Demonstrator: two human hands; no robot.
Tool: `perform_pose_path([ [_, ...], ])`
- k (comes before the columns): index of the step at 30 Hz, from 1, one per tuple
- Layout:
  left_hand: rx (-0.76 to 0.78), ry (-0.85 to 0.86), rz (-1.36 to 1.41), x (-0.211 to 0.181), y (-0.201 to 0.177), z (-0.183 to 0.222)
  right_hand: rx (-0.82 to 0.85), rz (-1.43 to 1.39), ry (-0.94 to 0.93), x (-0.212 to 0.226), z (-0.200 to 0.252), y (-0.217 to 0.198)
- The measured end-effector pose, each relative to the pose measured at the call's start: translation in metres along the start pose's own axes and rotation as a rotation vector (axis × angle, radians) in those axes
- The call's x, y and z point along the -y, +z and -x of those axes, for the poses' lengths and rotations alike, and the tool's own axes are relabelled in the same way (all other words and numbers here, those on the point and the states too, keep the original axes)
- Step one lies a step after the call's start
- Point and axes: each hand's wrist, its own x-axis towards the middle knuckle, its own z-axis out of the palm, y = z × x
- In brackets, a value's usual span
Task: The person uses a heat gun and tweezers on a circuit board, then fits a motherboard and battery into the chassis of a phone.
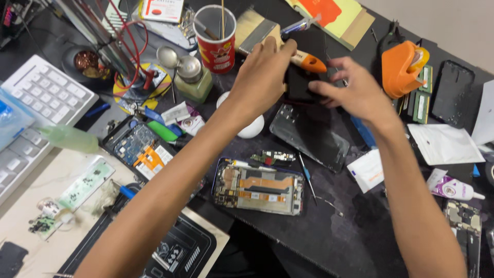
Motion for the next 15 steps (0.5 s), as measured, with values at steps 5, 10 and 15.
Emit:
perform_pose_path([
  [5, 0.057, 0.028, -0.296, 0.012, 0.034, -0.03, 0.062, -0.198, 0.058, 0.0, -0.007, -0.001],
  [10, 0.105, 0.026, -0.321, 0.033, 0.035, -0.047, 0.082, -0.311, 0.102, -0.001, -0.012, -0.022],
  [15, 0.188, -0.14, -0.318, 0.046, 0.04, -0.061, 0.125, -0.363, 0.088, 0.001, -0.007, -0.057],
])
